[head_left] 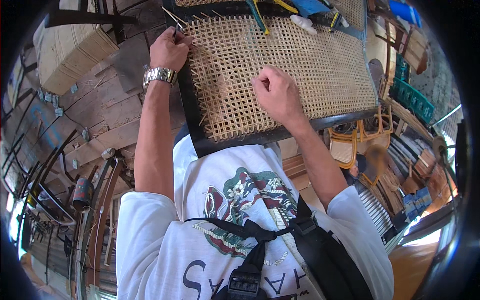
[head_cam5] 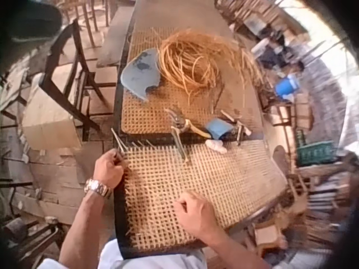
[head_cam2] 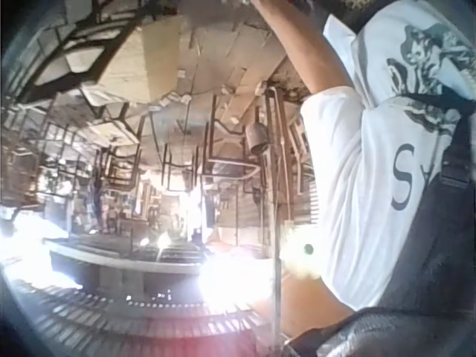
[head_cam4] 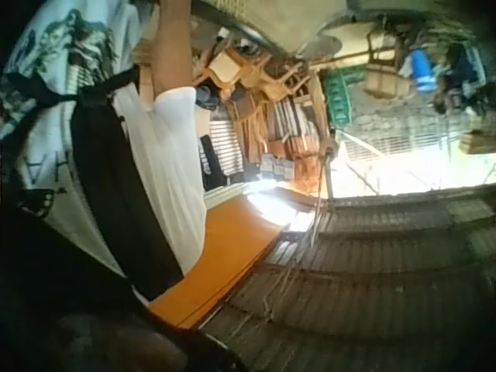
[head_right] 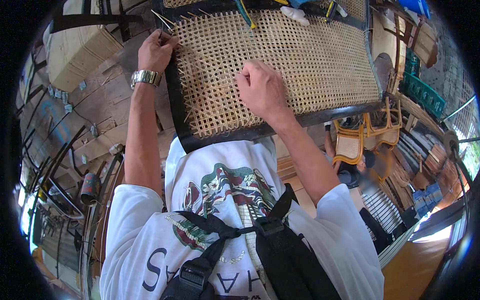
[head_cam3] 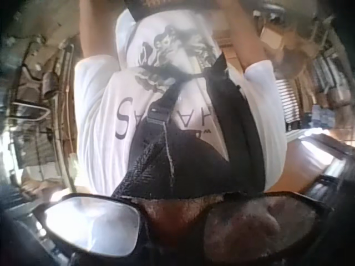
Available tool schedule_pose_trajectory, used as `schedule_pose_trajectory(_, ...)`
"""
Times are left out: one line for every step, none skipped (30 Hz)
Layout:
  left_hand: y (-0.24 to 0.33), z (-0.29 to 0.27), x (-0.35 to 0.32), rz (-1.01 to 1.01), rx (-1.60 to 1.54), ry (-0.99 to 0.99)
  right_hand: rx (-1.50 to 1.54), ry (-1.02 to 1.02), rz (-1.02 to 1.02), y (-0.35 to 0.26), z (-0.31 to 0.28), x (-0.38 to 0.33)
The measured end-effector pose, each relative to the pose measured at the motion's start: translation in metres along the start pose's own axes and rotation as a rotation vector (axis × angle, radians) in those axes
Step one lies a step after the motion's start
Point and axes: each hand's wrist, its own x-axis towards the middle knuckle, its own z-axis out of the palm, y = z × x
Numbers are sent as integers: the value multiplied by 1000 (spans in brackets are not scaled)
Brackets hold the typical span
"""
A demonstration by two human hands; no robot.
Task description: Repairing and weaving the seat of a wooden chair using rattan strips.
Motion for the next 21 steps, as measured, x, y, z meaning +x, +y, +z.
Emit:
schedule_pose_trajectory(3, -1, -2, -42, 185, -31, 36, -59, 46, 2, -2, -2)
schedule_pose_trajectory(8, -3, -4, -18, 189, -5, 70, -54, 6, 3, -2, -4)
schedule_pose_trajectory(13, -4, -8, 97, 253, 192, 101, 20, -19, 5, -3, -6)
schedule_pose_trajectory(18, -7, -12, 258, 329, 416, 131, 58, -45, 6, -2, -9)
schedule_pose_trajectory(23, -10, -13, 394, 303, 342, 147, 102, -44, 7, -1, -10)
schedule_pose_trajectory(28, -13, -14, 505, 264, 161, 133, 74, -37, 9, 0, -12)
schedule_pose_trajectory(32, -12, -16, 549, 307, -40, 117, 50, -33, 10, 2, -13)
schedule_pose_trajectory(36, -11, -17, 639, 334, -183, 127, 64, -32, 11, 3, -15)
schedule_pose_trajectory(38, -12, -17, 690, 365, -317, 109, 81, -66, 12, 5, -16)
schedule_pose_trajectory(40, -11, -16, 697, 391, -293, 85, 88, -79, 12, 6, -17)
schedule_pose_trajectory(40, -10, -16, 720, 469, -368, 90, 107, -95, 12, 7, -19)
schedule_pose_trajectory(41, -9, -15, 708, 563, -476, 86, 125, -36, 12, 7, -21)
schedule_pose_trajectory(41, -9, -15, 704, 547, -469, 81, 142, 25, 11, 8, -22)
schedule_pose_trajectory(41, -7, -14, 769, 504, -425, 78, 145, 32, 10, 8, -24)
schedule_pose_trajectory(42, -6, -13, 691, 505, -483, 10, 154, 22, 8, 9, -26)
schedule_pose_trajectory(44, -5, -12, 630, 490, -520, -61, 167, 20, 6, 10, -26)
schedule_pose_trajectory(45, -4, -11, 627, 433, -495, -86, 154, -6, 5, 10, -27)
schedule_pose_trajectory(47, -3, -9, 621, 449, -500, -92, 140, 13, 4, 10, -26)
schedule_pose_trajectory(49, -2, -8, 583, 474, -534, -68, 151, -17, 4, 11, -26)
schedule_pose_trajectory(50, -1, -6, 557, 478, -564, -41, 160, -69, 5, 11, -25)
schedule_pose_trajectory(51, -2, -4, 560, 484, -547, 4, 192, -79, 5, 11, -25)
